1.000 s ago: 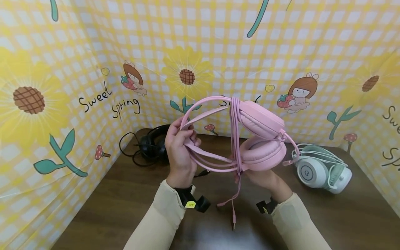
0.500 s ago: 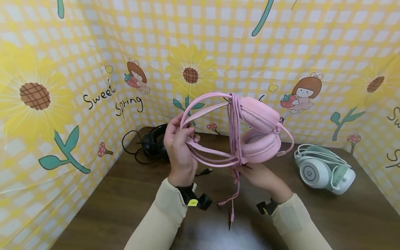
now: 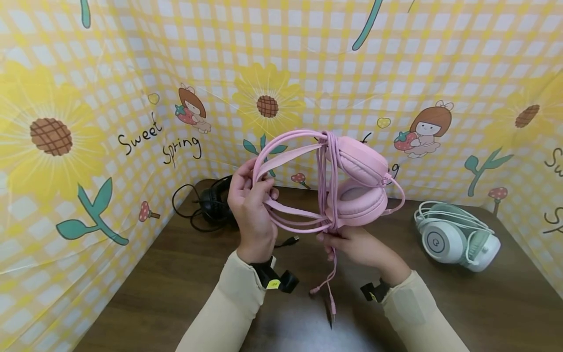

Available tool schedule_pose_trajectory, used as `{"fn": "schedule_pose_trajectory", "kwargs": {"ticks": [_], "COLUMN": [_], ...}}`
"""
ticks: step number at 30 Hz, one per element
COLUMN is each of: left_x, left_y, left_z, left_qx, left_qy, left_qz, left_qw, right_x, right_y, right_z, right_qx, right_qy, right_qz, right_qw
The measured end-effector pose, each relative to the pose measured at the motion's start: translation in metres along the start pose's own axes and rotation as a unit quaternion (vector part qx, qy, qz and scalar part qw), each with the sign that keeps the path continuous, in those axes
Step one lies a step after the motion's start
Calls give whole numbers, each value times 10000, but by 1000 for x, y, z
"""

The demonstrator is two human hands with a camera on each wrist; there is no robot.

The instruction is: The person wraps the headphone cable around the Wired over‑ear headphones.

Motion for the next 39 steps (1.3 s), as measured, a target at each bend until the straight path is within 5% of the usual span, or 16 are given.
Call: {"fn": "schedule_pose_trajectory", "kwargs": {"ticks": [14,23,39], "left_x": [-7,-3,-9], "left_y": [-2,-3,5], "left_z": [5,6,-3], "left_qx": [185,180,41], "left_qy": [315,456,992], "left_qz": [649,678,1237], "left_qw": [9972,9965,9873], "right_x": [-1,-5,-3], "right_y": [2,-2,-6], "right_z": [4,9,5], "right_qx": [545,635,820], "right_qy": [-296,-95,-406], "right_qz": [-73,115,225], "right_qw": [9980,9979,9955]}}
Point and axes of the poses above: each hand's wrist, its own y-axis towards the middle knuckle, its own z-axis out of the palm, x = y × z, the point moved 7 cm from there along y, towards the middle knuckle, and after that the axes turned 3 degrees about -x, right-handed, at the moved point
